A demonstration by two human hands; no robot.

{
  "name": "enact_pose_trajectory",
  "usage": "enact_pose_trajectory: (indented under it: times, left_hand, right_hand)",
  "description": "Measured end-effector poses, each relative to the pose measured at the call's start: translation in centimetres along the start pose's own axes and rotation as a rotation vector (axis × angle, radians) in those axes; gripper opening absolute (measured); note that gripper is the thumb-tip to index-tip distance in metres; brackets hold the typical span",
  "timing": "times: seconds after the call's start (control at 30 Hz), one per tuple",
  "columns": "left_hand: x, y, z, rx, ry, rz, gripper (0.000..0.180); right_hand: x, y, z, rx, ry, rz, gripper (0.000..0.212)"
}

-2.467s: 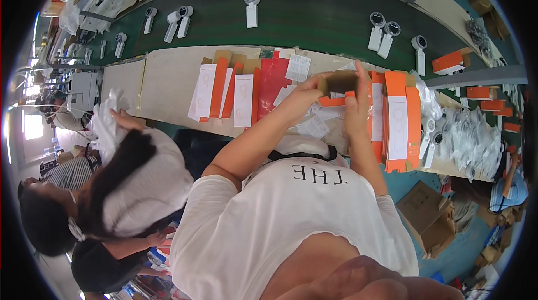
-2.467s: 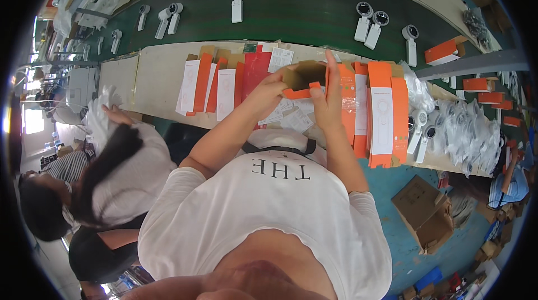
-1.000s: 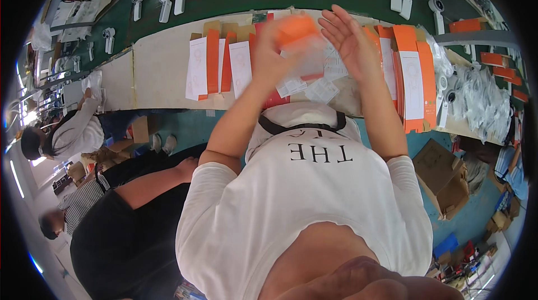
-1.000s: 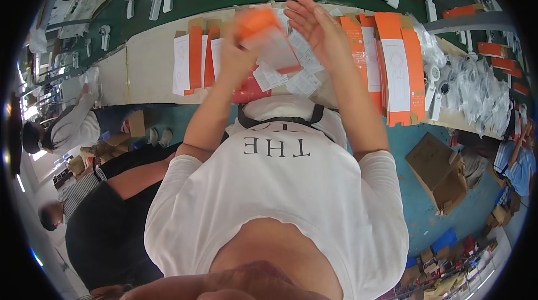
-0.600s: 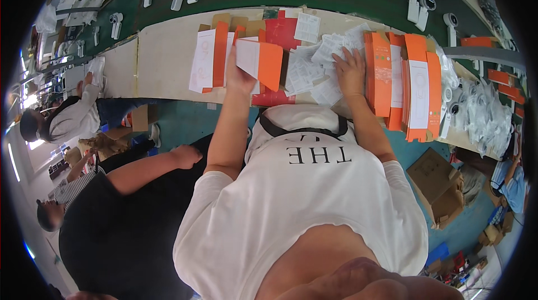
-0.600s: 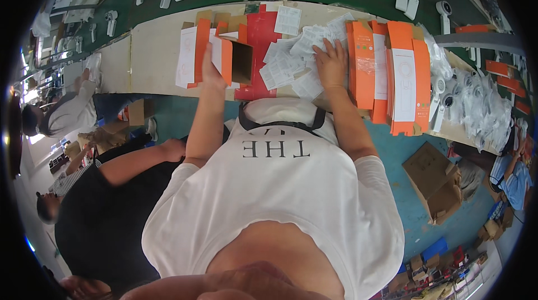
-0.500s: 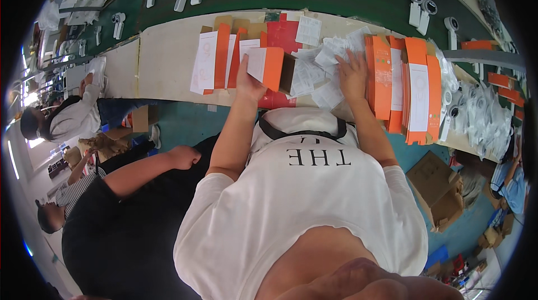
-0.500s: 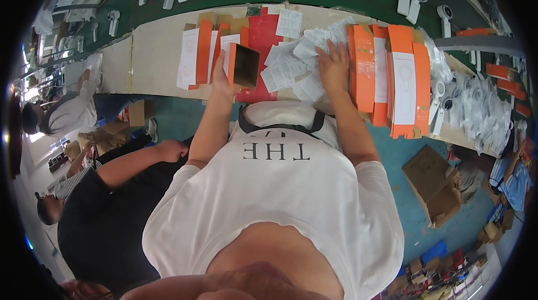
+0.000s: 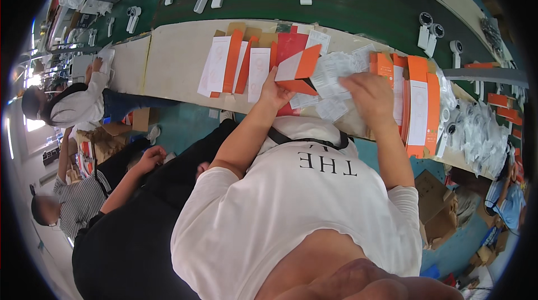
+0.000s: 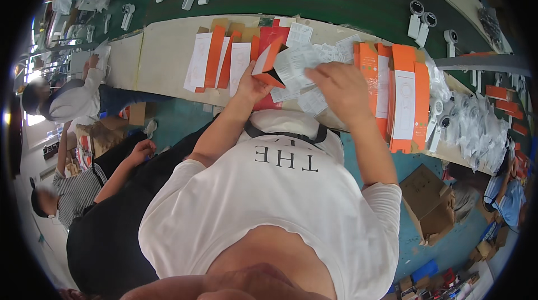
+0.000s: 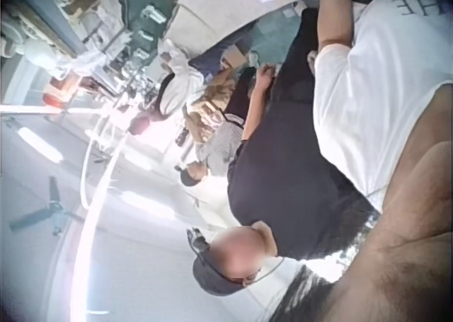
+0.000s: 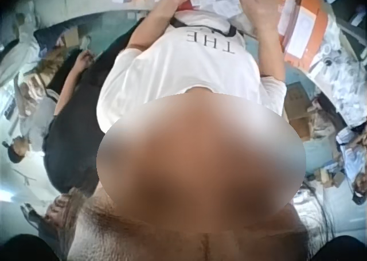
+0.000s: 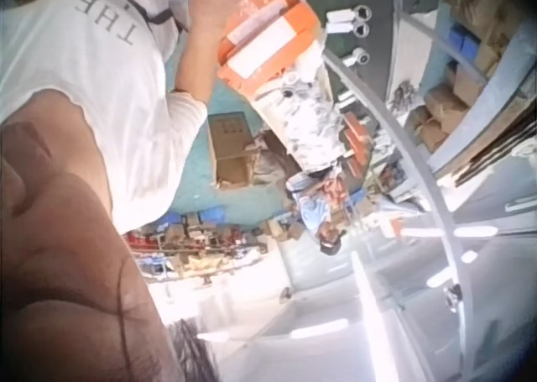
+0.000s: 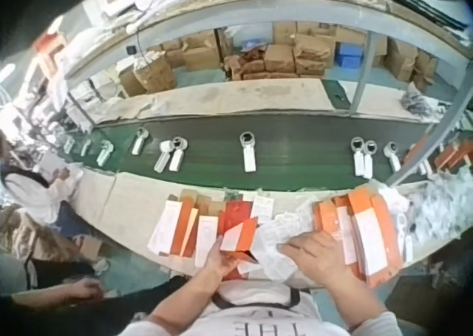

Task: The recorder is folding and assembling small orange and white cardboard boxes at a workstation.

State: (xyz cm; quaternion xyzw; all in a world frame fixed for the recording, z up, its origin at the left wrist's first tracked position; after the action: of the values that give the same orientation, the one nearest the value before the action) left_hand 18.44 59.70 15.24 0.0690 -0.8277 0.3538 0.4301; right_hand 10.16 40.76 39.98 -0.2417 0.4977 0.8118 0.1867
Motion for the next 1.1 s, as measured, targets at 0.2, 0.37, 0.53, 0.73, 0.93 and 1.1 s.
enact_pose_trajectory:
  times: [0.2, 0.37, 0.53, 0.73, 0.93, 1.1]
  left_hand:
    - [0.7, -0.8, 1.8, -0.239, -0.040, 0.074, 0.043]
    - [3.4, -0.5, 1.3, -0.662, 0.221, 0.162, 0.060]
    - [10.7, -8.5, -3.0, -1.770, -1.408, 0.700, 0.081]
    - [10.6, -9.2, -2.1, -1.739, -1.217, 0.698, 0.077]
    - [2.3, -1.1, -12.7, -1.352, -1.200, 0.097, 0.043]
    - [1.8, -3.1, -13.1, -1.593, -1.253, 0.066, 0.058]
  right_hand:
    - [1.1, -4.4, 3.0, 0.078, 0.009, 0.561, 0.035]
    - [3.2, -5.5, 1.9, -0.109, -0.059, 0.673, 0.032]
    - [2.7, -6.7, -2.0, -0.257, -0.493, 0.874, 0.032]
    - [3.0, -3.5, -2.2, -0.457, -0.515, 0.576, 0.043]
    - [11.5, 5.0, -12.8, 0.711, -0.891, 0.022, 0.050]
    - [14.5, 5.8, -13.1, 0.785, -0.851, 0.078, 0.049]
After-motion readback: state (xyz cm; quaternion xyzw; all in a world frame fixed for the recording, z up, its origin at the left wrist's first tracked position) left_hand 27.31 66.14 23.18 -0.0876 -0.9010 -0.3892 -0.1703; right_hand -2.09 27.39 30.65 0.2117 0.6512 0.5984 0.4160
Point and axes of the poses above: each hand's wrist, its own x-axis away from the middle knuckle, its own y-axis out of the back of the hand, z = x × y, the point moved 7 cm from there along -x, towards the middle knuckle, and after that the axes turned 12 degrees about -y, right-handed, at the moved point
